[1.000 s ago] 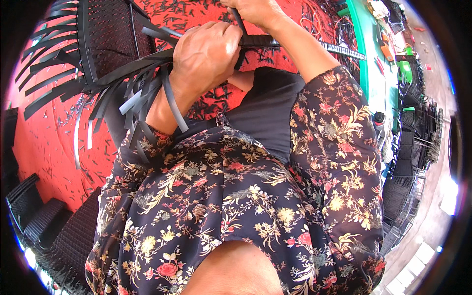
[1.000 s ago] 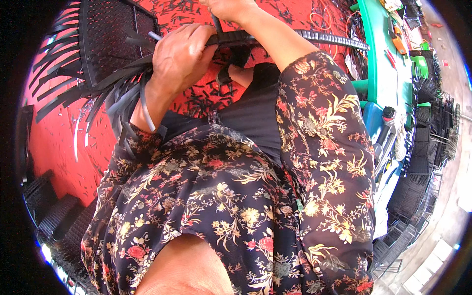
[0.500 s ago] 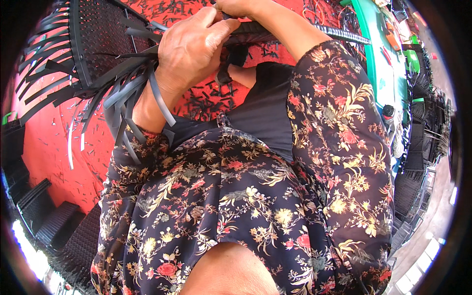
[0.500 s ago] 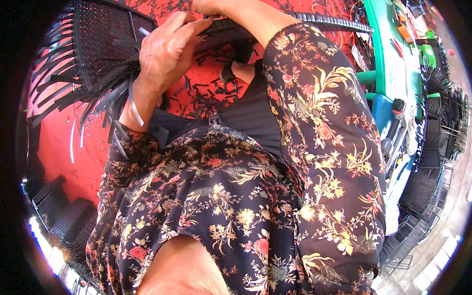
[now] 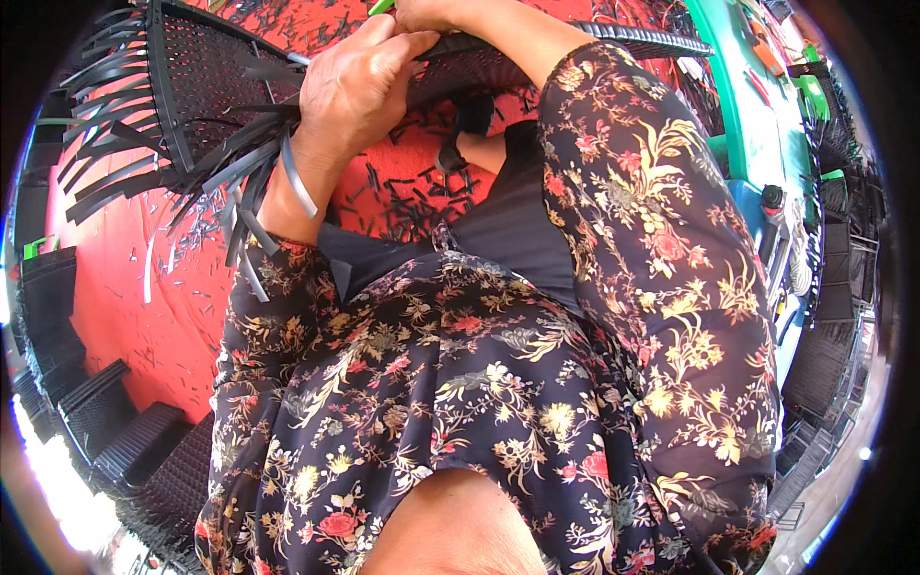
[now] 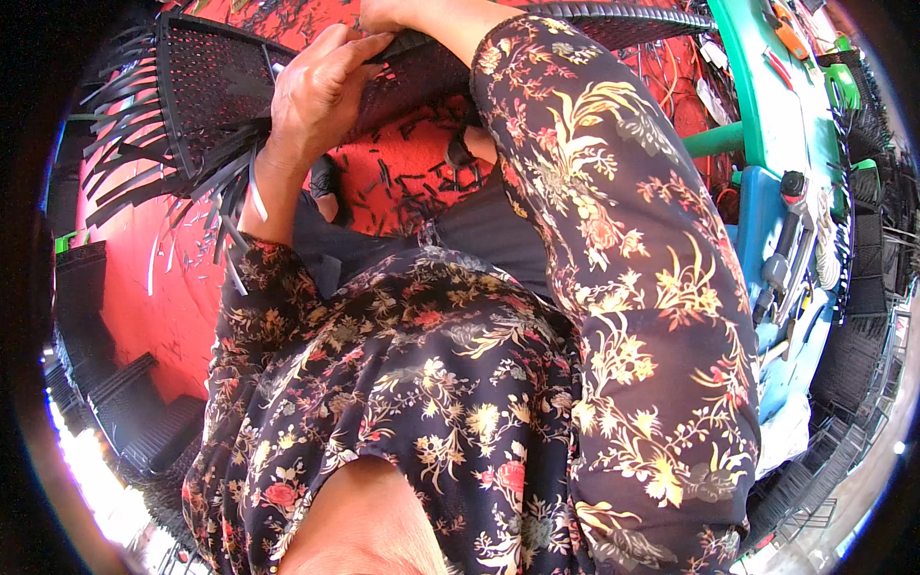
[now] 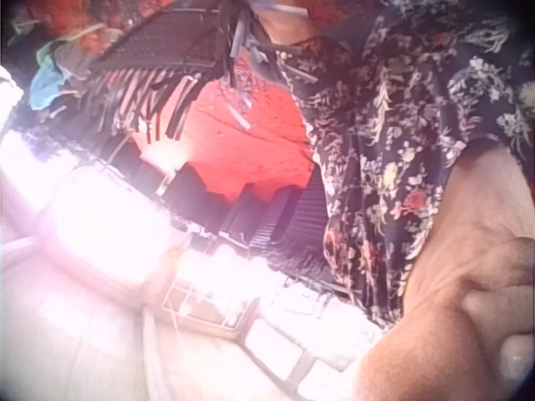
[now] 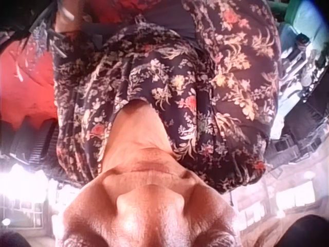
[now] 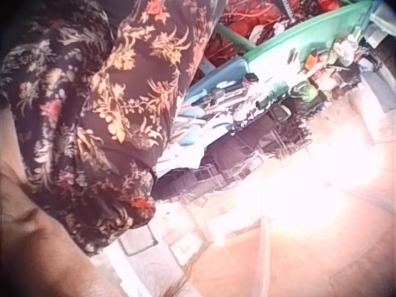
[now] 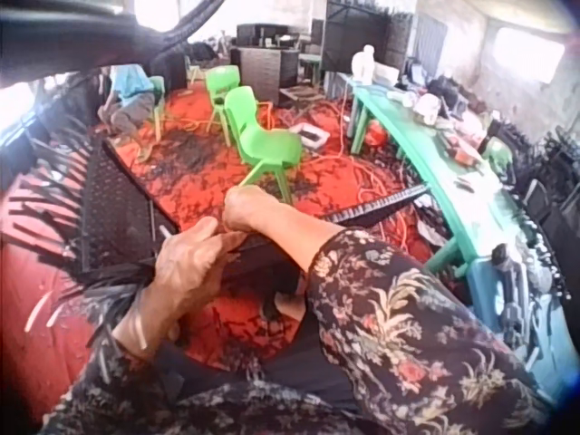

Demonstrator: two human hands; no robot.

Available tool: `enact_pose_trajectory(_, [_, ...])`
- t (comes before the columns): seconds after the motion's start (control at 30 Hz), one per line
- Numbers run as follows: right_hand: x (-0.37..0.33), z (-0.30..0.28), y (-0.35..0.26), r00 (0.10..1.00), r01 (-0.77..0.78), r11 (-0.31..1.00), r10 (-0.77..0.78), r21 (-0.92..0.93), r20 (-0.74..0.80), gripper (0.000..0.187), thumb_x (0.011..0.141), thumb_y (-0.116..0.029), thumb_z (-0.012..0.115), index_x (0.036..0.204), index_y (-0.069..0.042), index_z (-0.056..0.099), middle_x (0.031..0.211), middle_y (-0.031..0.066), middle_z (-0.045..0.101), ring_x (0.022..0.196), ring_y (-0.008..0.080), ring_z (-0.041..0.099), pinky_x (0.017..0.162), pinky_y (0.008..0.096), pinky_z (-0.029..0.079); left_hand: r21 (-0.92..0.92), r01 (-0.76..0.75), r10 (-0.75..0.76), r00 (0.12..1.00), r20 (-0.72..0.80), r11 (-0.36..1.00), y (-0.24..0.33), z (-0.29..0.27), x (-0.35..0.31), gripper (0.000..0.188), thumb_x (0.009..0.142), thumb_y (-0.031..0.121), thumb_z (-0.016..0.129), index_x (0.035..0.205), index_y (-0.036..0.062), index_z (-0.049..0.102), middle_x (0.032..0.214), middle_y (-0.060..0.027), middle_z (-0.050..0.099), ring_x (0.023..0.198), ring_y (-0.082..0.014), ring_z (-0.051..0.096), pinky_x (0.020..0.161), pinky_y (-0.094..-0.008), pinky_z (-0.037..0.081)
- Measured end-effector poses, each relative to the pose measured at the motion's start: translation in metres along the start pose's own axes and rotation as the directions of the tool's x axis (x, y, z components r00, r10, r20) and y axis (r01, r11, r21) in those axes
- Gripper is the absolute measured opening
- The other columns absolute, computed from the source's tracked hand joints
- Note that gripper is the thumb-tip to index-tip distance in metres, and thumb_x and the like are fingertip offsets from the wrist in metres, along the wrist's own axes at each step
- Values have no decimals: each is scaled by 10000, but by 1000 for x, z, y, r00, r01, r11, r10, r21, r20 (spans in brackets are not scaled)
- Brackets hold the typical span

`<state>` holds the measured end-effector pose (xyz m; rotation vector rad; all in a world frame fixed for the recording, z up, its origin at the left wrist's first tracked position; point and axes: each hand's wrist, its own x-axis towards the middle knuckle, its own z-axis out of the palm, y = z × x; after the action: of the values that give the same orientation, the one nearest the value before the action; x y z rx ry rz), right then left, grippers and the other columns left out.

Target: The person weaves strips of black material onto a chair frame, using a staple gun and pliers to secure the ends.

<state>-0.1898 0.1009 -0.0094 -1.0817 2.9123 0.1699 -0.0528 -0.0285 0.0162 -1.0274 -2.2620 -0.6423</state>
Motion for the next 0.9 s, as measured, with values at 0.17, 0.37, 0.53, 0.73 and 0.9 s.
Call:
enact_pose_trajectory(0.17, [-39,-40,15,992,-123,667,102,735,73,268,704,-71,618,951,2,691,812,136,682,740,256,663,654,366,528,20,0,0,1000,8,1000,1,-3,4,366,697,-25,680,1048,72,643,754,-110,519,676,-305,572,588,-371,462])
enact_pose_trajectory(0.37, [-59,-43,17,978,169,624,-200,763,-53,304,682,12,569,953,-6,704,837,128,698,754,208,650,683,329,514,51,-37,38,999,-13,998,3,-8,3,334,702,9,687,1024,95,653,743,-88,527,660,-282,580,577,-366,471])
enact_pose_trajectory(0.53, [-59,-52,11,938,341,854,-278,394,-209,247,691,-54,578,884,-56,733,806,126,703,713,222,659,695,321,522,48,-51,51,999,-7,998,2,-10,3,356,712,-31,671,1051,77,651,745,-97,535,649,-274,579,583,-360,467])
enact_pose_trajectory(0.73, [-57,-49,15,997,69,609,-29,790,-65,230,697,-16,577,868,-38,729,753,94,698,698,176,651,657,316,518,40,-61,61,998,2,997,-5,-5,5,336,723,-27,668,1048,57,650,765,-103,561,663,-282,591,590,-357,478])
enact_pose_trajectory(0.9, [-49,-44,16,998,62,367,-24,928,-57,231,663,27,624,882,15,695,809,83,686,737,175,624,676,299,499,15,-44,43,998,48,999,-2,-9,12,320,732,-46,656,1039,43,647,760,-109,560,659,-294,589,585,-361,478])
